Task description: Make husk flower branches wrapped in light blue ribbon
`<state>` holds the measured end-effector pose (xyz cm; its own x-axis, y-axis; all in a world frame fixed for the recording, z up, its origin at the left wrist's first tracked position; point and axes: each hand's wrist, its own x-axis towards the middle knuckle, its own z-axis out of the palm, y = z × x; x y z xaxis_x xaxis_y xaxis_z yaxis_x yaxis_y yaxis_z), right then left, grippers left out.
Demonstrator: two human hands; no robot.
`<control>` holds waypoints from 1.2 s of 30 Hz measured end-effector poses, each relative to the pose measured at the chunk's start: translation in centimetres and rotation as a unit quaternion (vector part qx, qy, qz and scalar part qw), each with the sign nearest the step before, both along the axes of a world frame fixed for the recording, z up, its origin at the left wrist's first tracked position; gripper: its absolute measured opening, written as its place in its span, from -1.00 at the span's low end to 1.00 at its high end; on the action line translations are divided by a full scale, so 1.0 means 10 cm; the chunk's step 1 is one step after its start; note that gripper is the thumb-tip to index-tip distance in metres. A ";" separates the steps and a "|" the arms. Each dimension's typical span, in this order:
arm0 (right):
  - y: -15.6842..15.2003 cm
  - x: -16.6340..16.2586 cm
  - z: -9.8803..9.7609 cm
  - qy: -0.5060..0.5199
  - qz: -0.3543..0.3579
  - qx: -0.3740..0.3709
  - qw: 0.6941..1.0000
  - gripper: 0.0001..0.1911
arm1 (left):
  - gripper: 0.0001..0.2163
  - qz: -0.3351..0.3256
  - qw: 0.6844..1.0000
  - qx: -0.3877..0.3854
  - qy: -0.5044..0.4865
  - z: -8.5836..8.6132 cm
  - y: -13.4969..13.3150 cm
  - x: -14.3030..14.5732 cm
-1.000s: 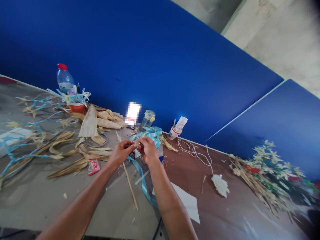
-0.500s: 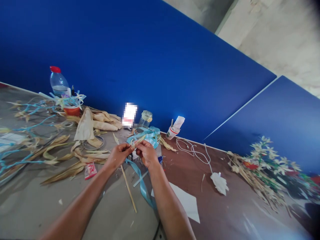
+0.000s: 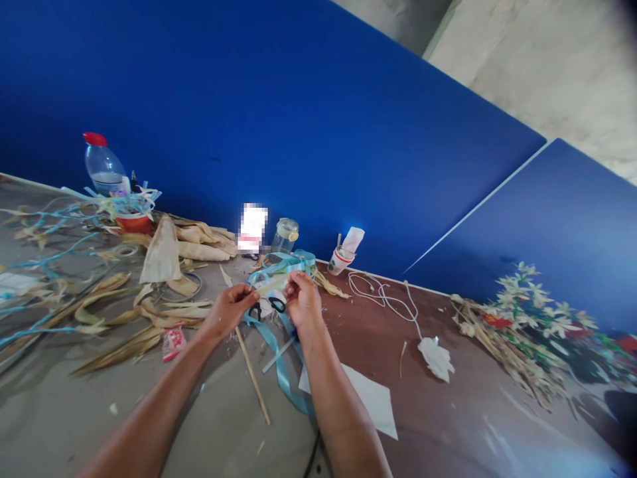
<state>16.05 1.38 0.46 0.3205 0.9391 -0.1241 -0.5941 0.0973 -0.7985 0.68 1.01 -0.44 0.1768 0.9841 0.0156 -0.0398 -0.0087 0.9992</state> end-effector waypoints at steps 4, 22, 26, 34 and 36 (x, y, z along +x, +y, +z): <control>0.00 0.09 0.02 -0.015 -0.054 -0.006 0.998 -0.81 | -0.67 0.019 1.000 -0.002 -0.020 -0.05 0.03 -0.04; -0.18 -0.17 -0.26 -0.834 0.124 -0.108 0.527 -0.60 | -0.69 0.070 0.994 0.002 -0.080 -0.23 0.15 -0.10; -0.20 -0.22 -0.29 -0.857 0.121 -0.117 0.486 -0.54 | -0.68 0.075 0.993 -0.015 -0.087 -0.19 0.12 -0.08; -0.17 -0.27 -0.34 -0.853 0.134 -0.145 0.483 -0.47 | -0.65 0.089 0.992 -0.029 -0.087 -0.17 0.12 -0.07; -0.18 -0.29 -0.34 -0.853 0.137 -0.147 0.481 -0.49 | -0.64 0.093 0.991 -0.030 -0.088 -0.17 0.11 -0.07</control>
<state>13.17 -0.40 -2.93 0.0607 0.9974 -0.0397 0.9927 -0.0645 -0.1015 -0.04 2.14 -2.18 -0.0085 0.9996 -0.0286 -0.2173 0.0261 0.9757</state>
